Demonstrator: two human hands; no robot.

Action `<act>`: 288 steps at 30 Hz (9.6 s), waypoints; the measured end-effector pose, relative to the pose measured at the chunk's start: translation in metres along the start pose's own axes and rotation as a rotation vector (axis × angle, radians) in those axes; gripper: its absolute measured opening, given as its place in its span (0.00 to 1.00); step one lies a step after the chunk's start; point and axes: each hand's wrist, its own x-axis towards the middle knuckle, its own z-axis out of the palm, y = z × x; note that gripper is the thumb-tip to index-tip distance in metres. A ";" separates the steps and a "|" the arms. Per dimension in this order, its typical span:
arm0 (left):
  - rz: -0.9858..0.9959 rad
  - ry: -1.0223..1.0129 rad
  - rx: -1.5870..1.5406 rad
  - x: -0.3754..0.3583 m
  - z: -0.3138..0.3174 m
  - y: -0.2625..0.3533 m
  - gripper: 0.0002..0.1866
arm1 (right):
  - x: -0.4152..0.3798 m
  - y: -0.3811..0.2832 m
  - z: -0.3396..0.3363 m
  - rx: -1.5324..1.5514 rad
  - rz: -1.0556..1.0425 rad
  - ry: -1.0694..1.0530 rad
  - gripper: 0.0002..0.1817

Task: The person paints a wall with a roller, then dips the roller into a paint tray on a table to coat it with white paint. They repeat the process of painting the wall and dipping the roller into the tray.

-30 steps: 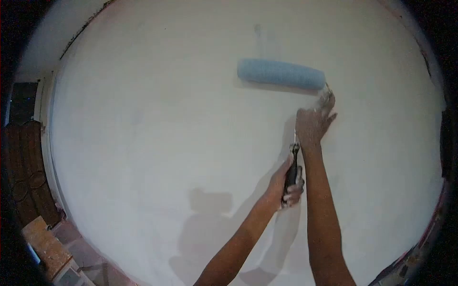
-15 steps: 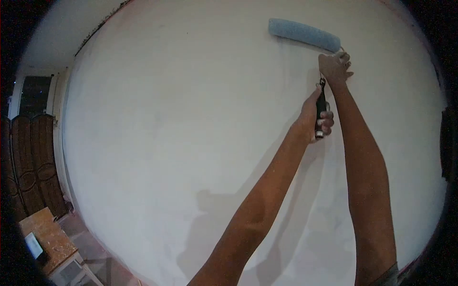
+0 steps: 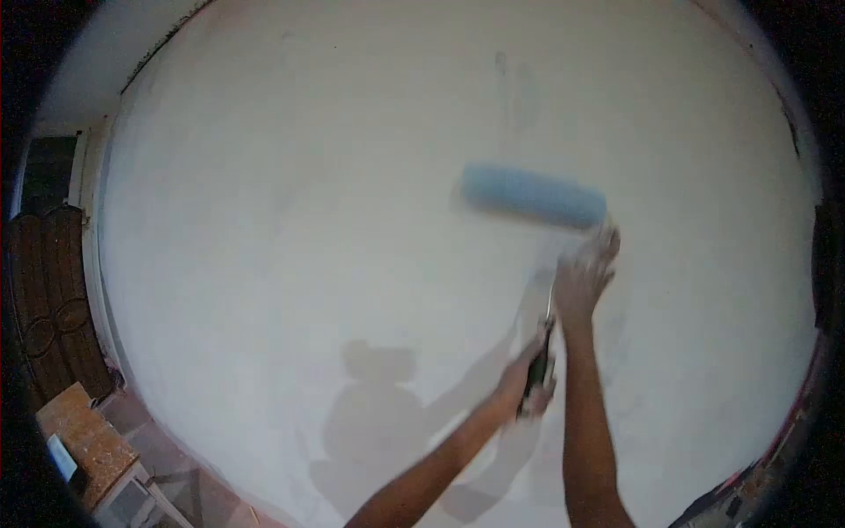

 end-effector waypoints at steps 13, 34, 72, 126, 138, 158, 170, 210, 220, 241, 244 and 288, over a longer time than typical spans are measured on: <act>0.287 -0.336 -0.046 0.094 0.112 0.182 0.20 | 0.210 -0.026 -0.039 -0.258 -0.862 -0.162 0.13; 0.297 -0.186 0.061 0.083 0.104 0.197 0.24 | 0.186 -0.064 -0.035 -0.338 -0.761 0.106 0.09; -0.029 0.323 0.304 -0.132 -0.146 -0.198 0.27 | -0.339 -0.041 -0.091 0.474 0.309 -0.569 0.15; -0.251 0.612 0.283 -0.083 -0.041 -0.571 0.25 | -0.541 0.307 -0.155 0.895 1.105 -1.052 0.13; 0.563 0.662 0.836 0.038 0.064 -0.478 0.22 | -0.339 0.325 -0.132 1.386 0.714 -1.056 0.25; 0.024 0.711 0.177 0.022 0.062 -0.465 0.36 | -0.325 0.307 -0.137 1.490 1.263 -1.300 0.26; 0.813 0.428 0.271 0.123 0.101 -0.038 0.27 | 0.067 0.062 -0.001 1.813 0.580 -1.148 0.27; -0.378 0.550 0.122 -0.210 -0.038 -0.637 0.16 | -0.641 0.302 -0.214 0.967 0.906 -1.486 0.22; -0.120 1.230 0.050 -0.238 0.007 -0.676 0.09 | -0.477 0.328 -0.249 1.348 1.090 -2.072 0.14; 0.341 1.499 0.204 -0.364 0.025 -0.519 0.12 | -0.546 0.176 -0.312 1.145 0.524 -1.829 0.15; 0.342 1.525 0.194 -0.415 -0.001 -0.501 0.11 | -0.579 0.128 -0.326 1.133 0.314 -1.441 0.17; 0.812 2.376 -0.032 -1.225 -0.312 -0.119 0.17 | -0.777 -0.727 -0.382 1.192 0.721 -2.462 0.15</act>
